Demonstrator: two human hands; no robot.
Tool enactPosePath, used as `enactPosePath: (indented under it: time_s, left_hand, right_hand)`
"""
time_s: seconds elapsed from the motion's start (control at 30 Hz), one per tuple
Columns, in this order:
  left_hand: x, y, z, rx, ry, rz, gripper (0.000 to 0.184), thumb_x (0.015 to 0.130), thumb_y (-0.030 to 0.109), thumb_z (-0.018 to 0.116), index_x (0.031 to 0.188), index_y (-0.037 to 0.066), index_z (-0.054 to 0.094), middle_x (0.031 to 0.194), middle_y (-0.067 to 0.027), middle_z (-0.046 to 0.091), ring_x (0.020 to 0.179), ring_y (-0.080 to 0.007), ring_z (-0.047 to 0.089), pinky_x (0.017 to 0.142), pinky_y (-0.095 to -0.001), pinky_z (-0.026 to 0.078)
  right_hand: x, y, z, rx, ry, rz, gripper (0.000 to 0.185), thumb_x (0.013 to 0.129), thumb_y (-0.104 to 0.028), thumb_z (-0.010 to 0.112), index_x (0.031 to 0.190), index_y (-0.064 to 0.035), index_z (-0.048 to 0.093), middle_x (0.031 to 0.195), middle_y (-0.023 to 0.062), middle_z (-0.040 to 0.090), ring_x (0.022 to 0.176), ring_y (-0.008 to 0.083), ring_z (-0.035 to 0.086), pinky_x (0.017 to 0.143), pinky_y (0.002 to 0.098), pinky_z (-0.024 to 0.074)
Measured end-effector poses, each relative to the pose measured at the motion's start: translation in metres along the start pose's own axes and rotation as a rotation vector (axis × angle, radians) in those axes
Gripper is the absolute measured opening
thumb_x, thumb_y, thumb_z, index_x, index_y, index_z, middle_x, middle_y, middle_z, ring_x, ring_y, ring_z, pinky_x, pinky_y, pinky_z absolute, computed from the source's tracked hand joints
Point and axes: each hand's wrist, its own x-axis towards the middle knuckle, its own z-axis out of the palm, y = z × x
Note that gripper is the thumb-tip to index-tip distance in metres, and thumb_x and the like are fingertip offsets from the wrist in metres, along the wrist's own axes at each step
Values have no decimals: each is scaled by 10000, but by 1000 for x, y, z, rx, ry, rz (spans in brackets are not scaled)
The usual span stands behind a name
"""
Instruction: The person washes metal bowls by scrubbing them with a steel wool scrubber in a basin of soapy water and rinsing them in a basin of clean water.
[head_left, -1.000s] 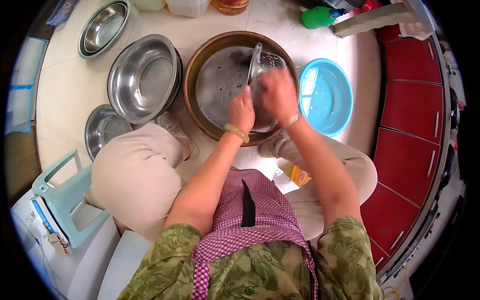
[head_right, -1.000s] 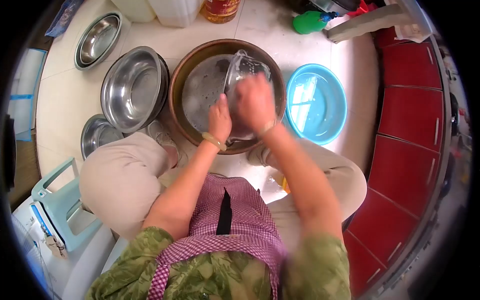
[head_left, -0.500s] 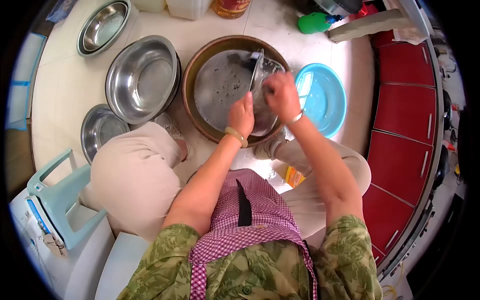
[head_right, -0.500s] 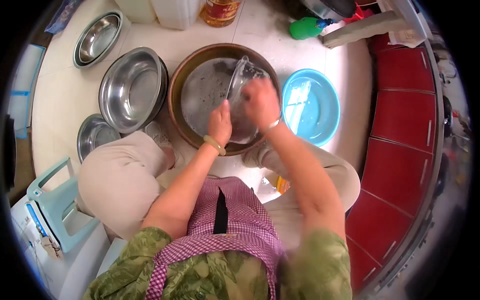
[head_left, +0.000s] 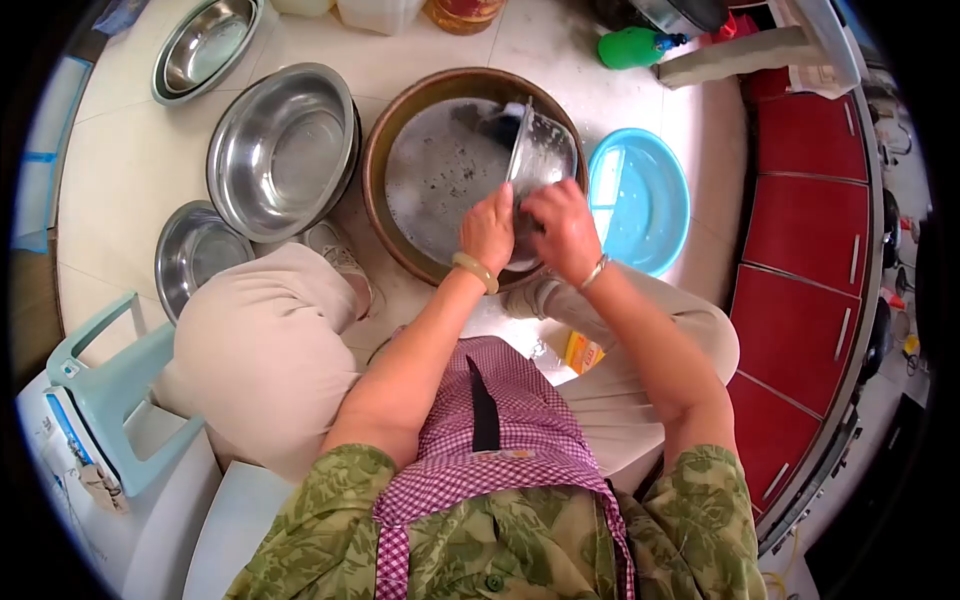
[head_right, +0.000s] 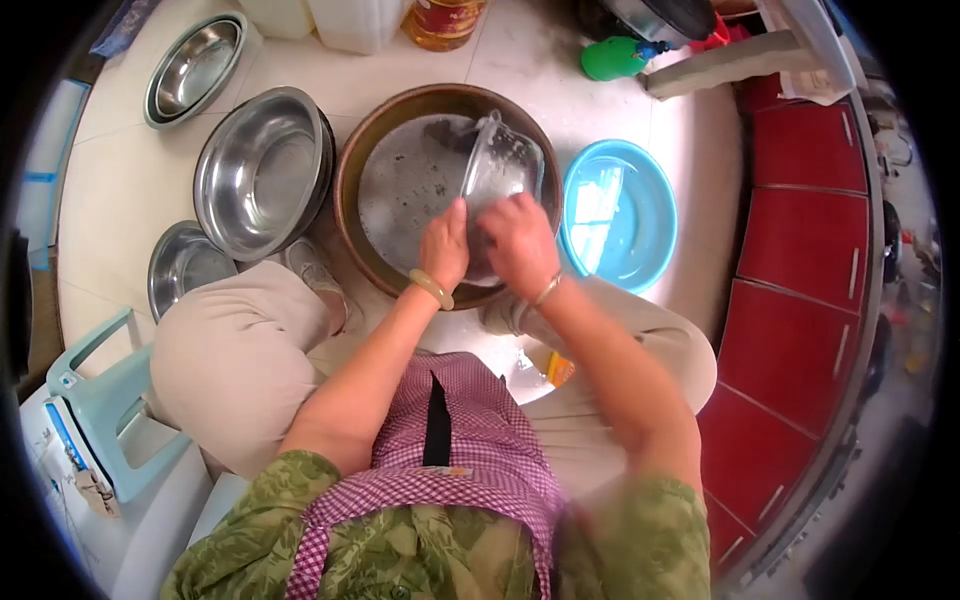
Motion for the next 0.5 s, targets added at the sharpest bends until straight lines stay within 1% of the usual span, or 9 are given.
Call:
enactPosePath:
  time_s: [0.1, 0.2, 0.23, 0.27, 0.33, 0.4, 0.43, 0.47, 0.5]
  left_hand:
    - [-9, -3, 3, 20, -12, 5, 592, 1001, 442, 268, 823, -5, 612, 828, -283, 599, 814, -496, 543, 718, -551, 416]
    - [-2, 2, -7, 1, 10, 25, 590, 1002, 439, 267, 825, -9, 608, 825, -282, 598, 813, -495, 540, 718, -550, 414]
    - [-3, 2, -5, -18, 5, 18, 590, 1002, 439, 265, 825, -9, 606, 823, -281, 598, 813, -495, 539, 717, -549, 413]
    - [-3, 1, -2, -17, 2, 31, 590, 1003, 439, 263, 828, -7, 606, 820, -280, 599, 812, -494, 540, 717, -547, 414]
    - [-2, -2, 2, -8, -7, 51, 589, 1003, 440, 259, 833, -4, 607, 815, -277, 600, 810, -491, 542, 717, -543, 416]
    - [-2, -1, 2, -15, -4, 26, 586, 1002, 443, 265, 836, 2, 613, 821, -278, 601, 807, -488, 545, 717, -539, 418]
    - [-2, 0, -2, -14, 4, 18, 585, 1001, 445, 268, 838, 5, 617, 824, -278, 602, 806, -487, 547, 717, -538, 419]
    - [-4, -1, -4, 15, 6, 17, 582, 1001, 445, 271, 838, 7, 619, 822, -277, 602, 803, -486, 547, 715, -537, 420]
    - [-7, -2, -5, 41, 5, 17, 579, 1000, 445, 275, 838, 9, 621, 821, -277, 602, 800, -485, 547, 713, -535, 422]
  right_hand:
    - [29, 36, 6, -84, 172, 191, 248, 583, 55, 626, 817, -26, 634, 856, 141, 606, 842, 363, 535, 763, 418, 458]
    - [21, 24, 5, -48, 113, 131, 264, 562, 55, 629, 813, -27, 634, 841, 136, 604, 837, 353, 538, 765, 417, 460]
    - [8, 15, 8, -39, 94, 15, 228, 560, 33, 628, 771, -50, 623, 827, 120, 579, 841, 326, 531, 754, 416, 462]
    - [-1, -5, 4, 34, 4, 30, 227, 558, 34, 624, 764, -60, 618, 816, 115, 574, 837, 323, 533, 756, 420, 461]
    - [-1, -6, 1, 44, 28, 19, 219, 565, 26, 627, 767, -59, 624, 833, 118, 586, 836, 331, 538, 748, 420, 461]
    - [14, 22, 9, -53, 91, 114, 206, 584, 14, 634, 779, -53, 639, 868, 127, 609, 849, 337, 545, 753, 422, 467]
    - [26, 39, 11, -62, 215, 138, 200, 604, 19, 624, 792, -45, 653, 880, 130, 618, 850, 340, 544, 748, 421, 469]
    - [34, 52, 9, -141, 207, 280, 196, 613, 18, 619, 796, -43, 659, 874, 128, 619, 845, 341, 542, 747, 420, 469]
    - [28, 58, 7, -159, 201, 267, 208, 603, 11, 630, 801, -46, 657, 867, 121, 619, 847, 335, 543, 747, 417, 471]
